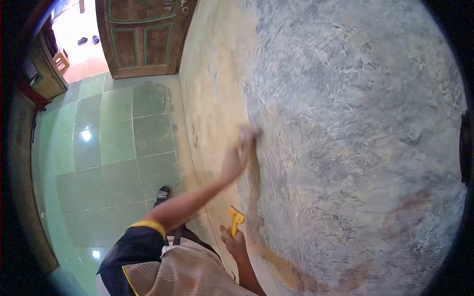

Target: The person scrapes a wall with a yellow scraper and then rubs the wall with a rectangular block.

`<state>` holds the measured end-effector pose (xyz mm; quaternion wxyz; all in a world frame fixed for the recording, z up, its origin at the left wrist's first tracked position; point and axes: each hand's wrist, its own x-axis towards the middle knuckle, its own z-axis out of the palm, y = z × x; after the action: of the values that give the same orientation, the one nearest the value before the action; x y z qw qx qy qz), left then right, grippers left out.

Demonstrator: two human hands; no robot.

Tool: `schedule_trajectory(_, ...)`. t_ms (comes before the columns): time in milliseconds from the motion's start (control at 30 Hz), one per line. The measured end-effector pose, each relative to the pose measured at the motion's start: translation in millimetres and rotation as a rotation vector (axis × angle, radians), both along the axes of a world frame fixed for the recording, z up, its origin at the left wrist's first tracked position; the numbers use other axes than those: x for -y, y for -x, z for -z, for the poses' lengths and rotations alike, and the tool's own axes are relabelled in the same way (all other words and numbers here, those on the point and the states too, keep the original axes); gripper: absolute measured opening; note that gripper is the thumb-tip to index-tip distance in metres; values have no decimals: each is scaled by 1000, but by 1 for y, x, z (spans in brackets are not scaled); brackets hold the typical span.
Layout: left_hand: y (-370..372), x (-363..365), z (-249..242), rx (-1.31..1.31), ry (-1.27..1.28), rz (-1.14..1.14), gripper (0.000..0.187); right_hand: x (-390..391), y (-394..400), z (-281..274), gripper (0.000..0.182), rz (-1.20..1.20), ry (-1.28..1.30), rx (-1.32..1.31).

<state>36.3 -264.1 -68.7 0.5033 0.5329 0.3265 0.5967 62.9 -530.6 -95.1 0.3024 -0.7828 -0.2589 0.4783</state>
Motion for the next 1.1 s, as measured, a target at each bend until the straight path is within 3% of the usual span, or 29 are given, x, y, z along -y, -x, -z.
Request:
schedule_trajectory(67,1,-81,-33,-24,186,-128,31,-6,0,-6,36,-47,3,75)
schedule_trajectory(167,-16,-73,-26,-70,127,-260,34,-12,2,-12,36,-36,-8,77)
schedule_trajectory(233,-18,-12,11,28,-154,-93,27,-9,0,1,37,-8,-8,70)
schedule_trajectory(267,-8,21,6,244,-50,186,21,-7,4,12,36,31,15,7)
schedule_trajectory(300,-16,53,41,-13,-314,60,24,4,1,37,36,-58,-80,27)
schedule_trajectory(333,-6,66,29,-171,-162,114,19,8,3,51,36,7,91,-47)
schedule_trajectory(400,7,-2,-22,57,-291,81,22,-7,16,19,39,-182,172,44)
schedule_trajectory(433,-18,-42,-5,91,-151,-187,29,-17,20,5,39,-176,176,47)
schedule_trajectory(467,-16,-85,-38,129,34,-284,34,-23,23,-7,41,-172,140,47)
schedule_trajectory(500,-12,-136,-44,149,239,-199,35,-21,25,-14,43,-167,107,45)
schedule_trajectory(600,-18,-109,-60,133,209,-204,37,-17,16,-3,45,-134,10,56)
schedule_trajectory(633,-17,-58,-56,141,30,-175,34,-16,19,3,44,-111,19,182)
schedule_trajectory(667,-26,-17,-17,66,-60,-58,27,-19,19,18,44,-107,-6,186)
schedule_trajectory(700,-11,26,-28,78,-279,38,26,-10,17,39,43,-88,50,164)
schedule_trajectory(733,-2,64,-31,-175,-148,74,24,-11,18,33,41,-69,115,145)
schedule_trajectory(800,-6,28,-25,5,-207,49,23,-15,16,21,40,-110,126,160)
schedule_trajectory(833,-6,-3,-46,27,-60,-3,22,-16,21,10,39,-149,134,166)
schedule_trajectory(867,-8,-52,-60,102,-99,-118,24,-13,18,14,39,-150,134,165)
schedule_trajectory(900,-15,-100,-63,53,46,-228,28,-9,13,21,38,-122,43,170)
schedule_trajectory(933,-10,-141,-81,156,-20,-319,33,-8,11,25,38,-93,-49,174)
schedule_trajectory(1000,-4,-160,-100,130,30,-292,34,-10,12,22,34,25,-131,58)
schedule_trajectory(1067,-13,-124,-95,-57,113,-231,35,-2,-5,49,35,-51,61,175)
schedule_trajectory(1100,-15,-85,-98,185,-109,-148,28,7,-8,74,36,-112,-249,154)
